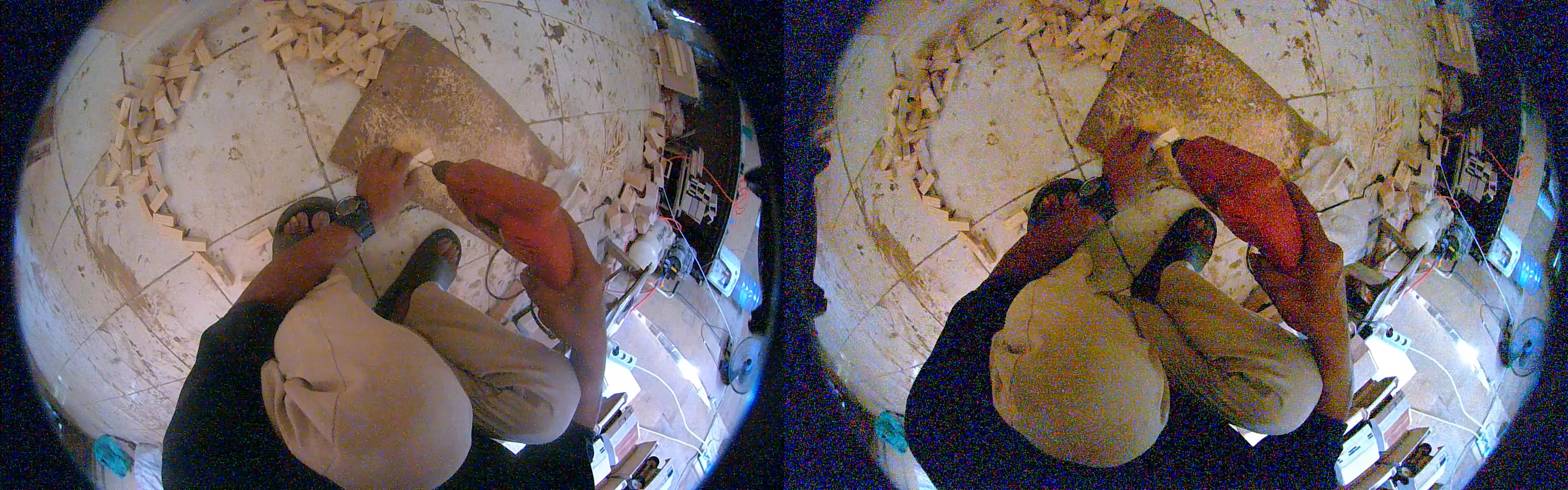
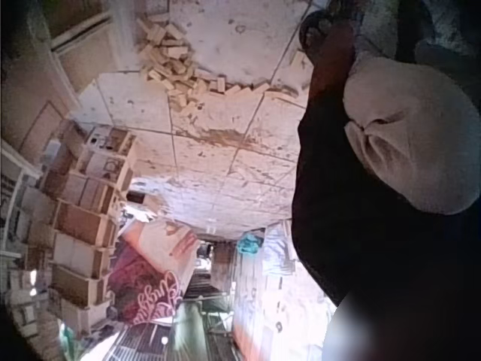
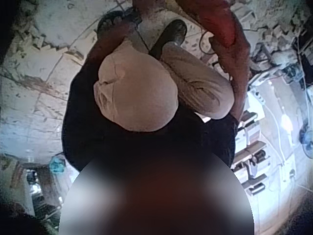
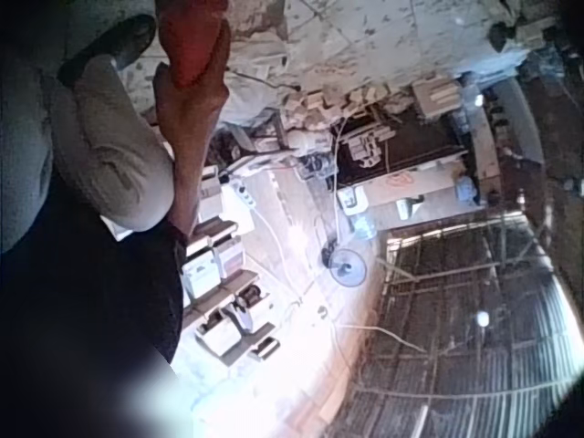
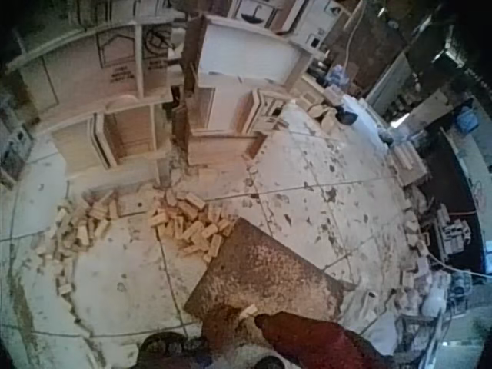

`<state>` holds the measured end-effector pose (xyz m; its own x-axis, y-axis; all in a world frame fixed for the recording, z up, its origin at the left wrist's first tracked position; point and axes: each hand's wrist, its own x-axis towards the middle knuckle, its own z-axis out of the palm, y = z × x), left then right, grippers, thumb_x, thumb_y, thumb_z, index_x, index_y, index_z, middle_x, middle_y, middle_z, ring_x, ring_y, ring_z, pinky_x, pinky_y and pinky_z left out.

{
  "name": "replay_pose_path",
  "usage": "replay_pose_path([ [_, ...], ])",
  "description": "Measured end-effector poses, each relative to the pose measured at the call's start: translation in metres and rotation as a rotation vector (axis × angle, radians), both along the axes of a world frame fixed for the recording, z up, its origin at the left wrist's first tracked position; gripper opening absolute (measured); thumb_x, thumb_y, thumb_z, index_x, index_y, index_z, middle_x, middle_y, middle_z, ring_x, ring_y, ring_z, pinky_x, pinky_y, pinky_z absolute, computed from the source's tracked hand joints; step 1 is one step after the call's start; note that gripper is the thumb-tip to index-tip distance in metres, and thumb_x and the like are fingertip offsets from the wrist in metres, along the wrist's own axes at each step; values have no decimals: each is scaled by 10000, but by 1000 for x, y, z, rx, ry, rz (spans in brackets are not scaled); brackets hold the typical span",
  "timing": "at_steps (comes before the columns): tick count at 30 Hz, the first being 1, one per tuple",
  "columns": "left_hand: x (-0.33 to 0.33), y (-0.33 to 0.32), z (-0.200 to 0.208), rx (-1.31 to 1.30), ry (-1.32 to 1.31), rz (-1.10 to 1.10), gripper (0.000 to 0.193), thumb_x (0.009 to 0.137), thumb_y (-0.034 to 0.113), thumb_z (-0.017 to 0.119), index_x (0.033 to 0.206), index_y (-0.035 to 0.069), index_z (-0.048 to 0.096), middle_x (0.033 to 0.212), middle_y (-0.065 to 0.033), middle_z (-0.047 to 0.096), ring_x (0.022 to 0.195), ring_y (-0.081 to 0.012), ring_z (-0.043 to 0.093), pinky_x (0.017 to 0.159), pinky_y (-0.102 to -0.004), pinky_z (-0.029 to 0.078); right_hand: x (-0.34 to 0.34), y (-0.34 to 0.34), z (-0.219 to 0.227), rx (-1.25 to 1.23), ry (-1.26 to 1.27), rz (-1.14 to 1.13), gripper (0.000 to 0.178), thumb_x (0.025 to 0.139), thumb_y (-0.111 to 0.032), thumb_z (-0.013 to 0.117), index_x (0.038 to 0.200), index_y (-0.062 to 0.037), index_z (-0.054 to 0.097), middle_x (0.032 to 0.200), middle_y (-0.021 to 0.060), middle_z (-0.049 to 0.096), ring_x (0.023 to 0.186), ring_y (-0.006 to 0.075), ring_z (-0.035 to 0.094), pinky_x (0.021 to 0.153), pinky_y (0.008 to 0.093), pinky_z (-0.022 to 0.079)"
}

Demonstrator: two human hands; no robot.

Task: The person sits on the floor and uses a red corded drill to make holes in small wooden blocks placed on a wooden board. The person repeatedly picks up blocks, drills them, and sets them aside, accumulating a pile of drilled pieces.

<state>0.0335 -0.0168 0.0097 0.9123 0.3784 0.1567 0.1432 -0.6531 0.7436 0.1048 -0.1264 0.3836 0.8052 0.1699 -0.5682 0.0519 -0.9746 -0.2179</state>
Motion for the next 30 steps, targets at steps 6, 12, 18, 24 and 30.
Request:
replay_pose_path([
  [6, -2, 2, 1, -17, -82, 17, 378, 874, 282, 727, 1160, 40, 679, 1089, -169, 692, 1038, -384, 629, 926, -511, 509, 0, 3, -1, -79, -9, 101, 848, 755, -14, 761, 1531, -117, 433, 1274, 194, 698, 1156, 326, 697, 991, 426, 555],
  [12, -6, 6, 5, -96, 21, -58, 373, 883, 247, 715, 1197, 50, 672, 1105, -177, 705, 1056, -387, 633, 942, -522, 502, 9, 14, -1, -17, 9, 180, 818, 785, -17, 731, 1529, -139, 416, 1237, 219, 706, 1123, 379, 707, 945, 455, 575],
  [18, -8, 11, 4, -120, -2, -48, 354, 853, 204, 735, 1170, 56, 684, 1075, -163, 707, 1003, -384, 641, 899, -516, 517, 15, 30, 5, -185, 76, 167, 776, 812, -35, 717, 1519, -147, 417, 1165, 240, 724, 1086, 415, 710, 911, 478, 579],
  [24, -4, 5, -7, -92, -81, -45, 349, 823, 161, 751, 1151, 60, 690, 1033, -141, 709, 990, -359, 651, 866, -492, 537, 19, 32, 0, -156, 56, 294, 787, 818, -67, 721, 1529, -163, 396, 1109, 239, 737, 1030, 428, 719, 870, 491, 584],
  [30, -1, 4, -10, -44, -151, -7, 337, 825, 188, 759, 1131, 66, 692, 1016, -134, 703, 957, -351, 648, 831, -494, 538, 14, 31, -4, -152, 17, 331, 797, 811, -106, 734, 1528, -181, 395, 1077, 241, 738, 1006, 446, 714, 856, 501, 586],
])
